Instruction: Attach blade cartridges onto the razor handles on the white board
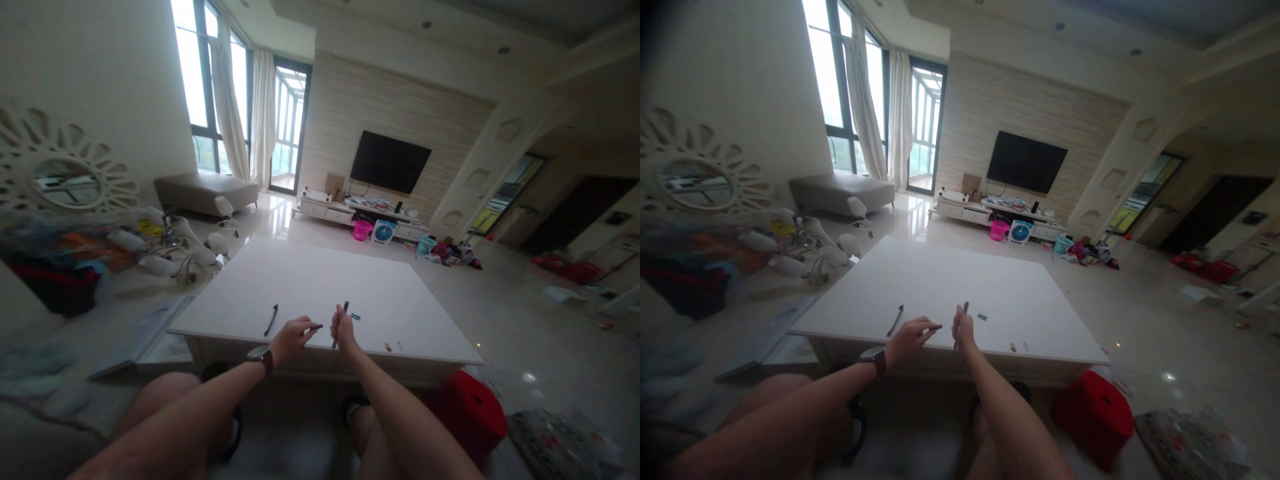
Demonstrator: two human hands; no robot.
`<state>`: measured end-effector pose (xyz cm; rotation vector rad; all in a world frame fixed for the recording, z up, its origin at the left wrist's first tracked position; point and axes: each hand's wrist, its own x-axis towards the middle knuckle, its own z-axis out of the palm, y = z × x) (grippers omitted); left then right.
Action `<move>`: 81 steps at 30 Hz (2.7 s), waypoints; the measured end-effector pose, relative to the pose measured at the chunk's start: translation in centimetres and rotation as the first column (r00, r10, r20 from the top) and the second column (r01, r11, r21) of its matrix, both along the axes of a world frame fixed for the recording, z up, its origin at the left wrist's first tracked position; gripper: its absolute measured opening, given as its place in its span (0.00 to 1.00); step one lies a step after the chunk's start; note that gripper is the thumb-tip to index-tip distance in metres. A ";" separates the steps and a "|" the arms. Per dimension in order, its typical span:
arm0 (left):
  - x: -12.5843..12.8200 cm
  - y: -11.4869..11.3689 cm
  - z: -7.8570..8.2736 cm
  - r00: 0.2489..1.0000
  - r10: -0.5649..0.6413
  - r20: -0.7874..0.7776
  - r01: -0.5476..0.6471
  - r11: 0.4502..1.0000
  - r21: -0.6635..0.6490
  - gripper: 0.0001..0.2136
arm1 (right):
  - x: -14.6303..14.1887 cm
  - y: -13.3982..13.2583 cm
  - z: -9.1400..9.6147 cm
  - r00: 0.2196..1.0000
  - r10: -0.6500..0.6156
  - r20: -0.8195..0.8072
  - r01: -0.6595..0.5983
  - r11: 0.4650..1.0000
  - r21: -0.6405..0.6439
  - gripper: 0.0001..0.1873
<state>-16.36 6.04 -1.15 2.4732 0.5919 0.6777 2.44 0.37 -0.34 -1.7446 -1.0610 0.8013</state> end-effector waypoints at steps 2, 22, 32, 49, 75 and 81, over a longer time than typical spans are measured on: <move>1.5 0.0 -0.9 0.995 0.070 0.068 -0.057 0.983 -0.173 0.14 | -0.2 1.0 -1.0 0.977 -0.095 -0.189 0.113 0.989 0.091 0.29; 4.1 5.3 4.1 0.862 0.422 0.280 0.203 0.217 -0.955 0.07 | -1.6 5.9 2.3 0.823 0.065 -0.564 0.145 0.936 0.320 0.11; 2.2 3.6 6.0 0.896 0.344 0.280 0.164 0.329 -0.930 0.15 | -1.5 4.0 1.8 0.830 0.127 -0.543 0.068 0.943 0.325 0.10; 2.7 2.9 6.4 0.855 0.413 0.314 0.241 0.219 -0.945 0.18 | -1.9 3.7 2.2 0.632 0.196 -0.750 0.066 0.950 0.304 0.11; 2.7 2.2 5.9 0.866 0.380 0.325 0.191 0.350 -0.917 0.17 | -1.9 3.6 1.4 0.558 0.264 -0.787 -0.008 0.950 0.313 0.14; 2.5 2.6 6.0 0.903 0.321 0.284 0.160 0.362 -0.918 0.14 | -2.0 4.2 1.0 0.615 0.119 -0.780 0.121 0.962 0.243 0.14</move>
